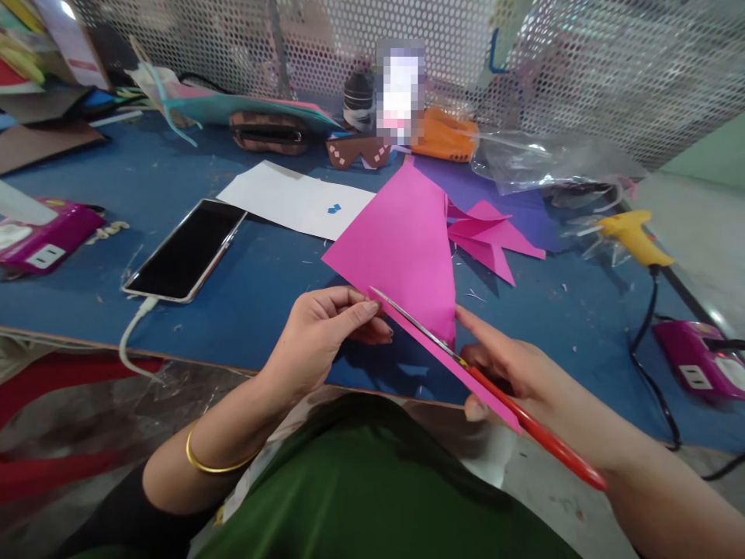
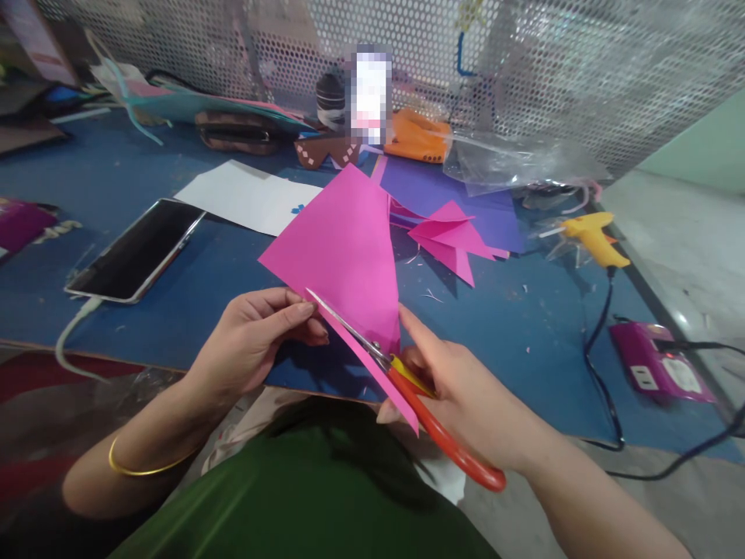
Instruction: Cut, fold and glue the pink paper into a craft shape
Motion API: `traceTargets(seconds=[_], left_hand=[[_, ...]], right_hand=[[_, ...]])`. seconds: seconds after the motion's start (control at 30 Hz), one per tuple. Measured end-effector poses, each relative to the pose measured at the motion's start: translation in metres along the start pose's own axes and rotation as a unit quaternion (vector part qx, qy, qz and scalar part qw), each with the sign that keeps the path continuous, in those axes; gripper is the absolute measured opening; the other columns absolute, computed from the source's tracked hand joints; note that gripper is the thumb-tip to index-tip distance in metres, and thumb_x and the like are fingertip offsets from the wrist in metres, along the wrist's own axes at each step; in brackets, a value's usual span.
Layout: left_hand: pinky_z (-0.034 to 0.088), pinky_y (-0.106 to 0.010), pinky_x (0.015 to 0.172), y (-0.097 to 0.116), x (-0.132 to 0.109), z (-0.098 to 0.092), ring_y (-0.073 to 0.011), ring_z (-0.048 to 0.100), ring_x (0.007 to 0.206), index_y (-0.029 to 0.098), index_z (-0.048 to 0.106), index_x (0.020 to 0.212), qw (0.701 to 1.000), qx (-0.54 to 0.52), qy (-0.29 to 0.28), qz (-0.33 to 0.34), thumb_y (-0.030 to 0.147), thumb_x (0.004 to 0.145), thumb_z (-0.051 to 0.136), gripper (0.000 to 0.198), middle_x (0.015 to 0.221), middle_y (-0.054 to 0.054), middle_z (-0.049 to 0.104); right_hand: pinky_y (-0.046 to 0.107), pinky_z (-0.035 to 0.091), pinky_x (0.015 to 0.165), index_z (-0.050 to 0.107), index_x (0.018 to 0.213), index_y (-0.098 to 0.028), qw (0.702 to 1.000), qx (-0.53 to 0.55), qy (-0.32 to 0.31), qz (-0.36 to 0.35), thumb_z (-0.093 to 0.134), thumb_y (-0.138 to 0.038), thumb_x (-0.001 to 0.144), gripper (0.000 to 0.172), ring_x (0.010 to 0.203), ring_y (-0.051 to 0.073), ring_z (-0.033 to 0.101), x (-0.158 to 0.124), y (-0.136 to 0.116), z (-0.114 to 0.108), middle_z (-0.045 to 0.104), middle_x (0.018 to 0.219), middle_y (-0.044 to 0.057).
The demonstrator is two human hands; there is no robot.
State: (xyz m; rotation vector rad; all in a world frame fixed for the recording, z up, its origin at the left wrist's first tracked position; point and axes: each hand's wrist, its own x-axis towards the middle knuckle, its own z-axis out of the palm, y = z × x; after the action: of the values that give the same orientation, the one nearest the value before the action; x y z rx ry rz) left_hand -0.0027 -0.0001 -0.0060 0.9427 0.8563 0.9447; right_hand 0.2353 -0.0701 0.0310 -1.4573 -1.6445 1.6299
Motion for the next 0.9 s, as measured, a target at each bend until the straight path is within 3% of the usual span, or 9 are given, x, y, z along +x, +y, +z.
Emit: traceTargets(seconds=[0.1,0.3,0.53,0.73,0.83,0.9], left_hand=[[0.056,-0.017,0.06,0.0,0.0,0.0,-0.0105,0.07,0.059,0.017,0.075,0.076,1.0,0.0,0.0,0.0,0.022,0.084,0.071,0.01,0.065,0.0,0.075],[0.056,-0.018,0.062,0.001,0.0,0.001,-0.0112,0.07,0.059,0.016,0.074,0.075,1.0,-0.009,0.003,-0.008,0.023,0.082,0.073,0.01,0.065,0.0,0.075],[0.058,-0.025,0.065,0.001,-0.002,0.002,-0.0153,0.071,0.063,0.017,0.072,0.076,0.999,0.001,0.047,-0.003,0.03,0.079,0.075,0.014,0.069,-0.003,0.076],[0.056,-0.022,0.064,0.001,-0.001,0.003,-0.0127,0.069,0.06,0.017,0.072,0.072,0.999,0.011,0.04,0.007,0.027,0.08,0.075,0.013,0.067,-0.001,0.074],[0.056,-0.02,0.062,0.003,-0.001,0.003,-0.0113,0.069,0.058,0.016,0.072,0.072,1.0,0.004,0.027,0.003,0.024,0.08,0.074,0.012,0.064,-0.001,0.073],[0.055,-0.019,0.061,0.003,-0.001,0.003,-0.0109,0.068,0.058,0.016,0.073,0.072,1.0,0.001,0.02,-0.001,0.023,0.08,0.073,0.011,0.063,0.0,0.073]], right_hand=[[0.025,0.054,0.056,0.021,0.156,-0.035,1.0,-0.022,0.011,-0.001,0.067,-0.034,0.088,0.082,0.062,0.014,0.065,0.002,0.001,0.0,0.055,0.072,-0.007],[0.026,0.052,0.056,0.021,0.157,-0.032,0.999,-0.031,0.023,0.007,0.067,-0.031,0.088,0.082,0.062,0.015,0.063,0.003,0.001,0.001,0.059,0.07,-0.007],[0.029,0.043,0.055,0.038,0.15,-0.03,0.998,-0.06,0.032,0.016,0.071,-0.044,0.083,0.075,0.059,0.015,0.048,0.002,-0.012,-0.001,0.047,0.065,-0.007],[0.025,0.045,0.053,0.013,0.159,-0.032,1.0,-0.001,0.002,-0.027,0.072,-0.037,0.085,0.095,0.059,0.012,0.048,-0.004,0.003,-0.001,0.053,0.073,-0.006],[0.025,0.049,0.055,-0.005,0.159,-0.03,0.999,0.046,-0.023,-0.009,0.076,-0.035,0.083,0.111,0.058,0.012,0.055,-0.008,0.002,0.001,0.061,0.081,-0.003],[0.027,0.052,0.056,-0.008,0.159,-0.028,0.999,0.048,-0.025,0.005,0.076,-0.037,0.082,0.114,0.059,0.014,0.059,-0.009,-0.002,0.002,0.064,0.082,-0.001]])
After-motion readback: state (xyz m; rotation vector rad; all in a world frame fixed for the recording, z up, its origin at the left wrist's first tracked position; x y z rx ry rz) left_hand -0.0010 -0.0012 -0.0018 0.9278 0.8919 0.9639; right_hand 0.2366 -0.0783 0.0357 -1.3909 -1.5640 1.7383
